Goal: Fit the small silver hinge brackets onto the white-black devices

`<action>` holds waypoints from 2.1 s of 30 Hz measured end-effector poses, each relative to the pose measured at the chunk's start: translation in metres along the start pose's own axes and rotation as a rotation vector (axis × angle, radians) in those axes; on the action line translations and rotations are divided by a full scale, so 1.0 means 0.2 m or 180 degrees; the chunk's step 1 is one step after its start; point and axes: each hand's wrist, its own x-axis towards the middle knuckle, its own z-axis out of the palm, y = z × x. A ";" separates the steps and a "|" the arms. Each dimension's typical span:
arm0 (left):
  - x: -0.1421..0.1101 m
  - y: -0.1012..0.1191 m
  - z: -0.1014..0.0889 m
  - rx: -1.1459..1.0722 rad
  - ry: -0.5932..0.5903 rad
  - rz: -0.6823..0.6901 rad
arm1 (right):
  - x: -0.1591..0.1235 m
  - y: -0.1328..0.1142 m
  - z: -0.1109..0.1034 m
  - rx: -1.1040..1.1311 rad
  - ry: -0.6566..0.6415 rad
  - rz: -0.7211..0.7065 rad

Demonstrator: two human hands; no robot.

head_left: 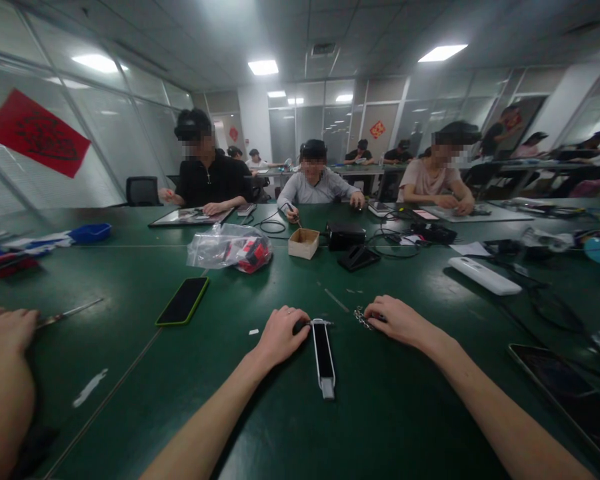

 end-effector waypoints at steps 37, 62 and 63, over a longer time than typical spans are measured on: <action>-0.03 0.11 -0.04 -0.0055 0.0335 0.0897 | 0.05 -0.42 0.19 0.0917 0.1985 -0.1733; -0.02 0.08 0.02 0.0175 0.1076 0.1135 | 0.03 -0.48 0.21 0.2324 0.1539 -0.0441; -0.02 0.08 0.02 0.0186 0.1076 0.1138 | 0.03 -0.48 0.21 0.2331 0.1531 -0.0431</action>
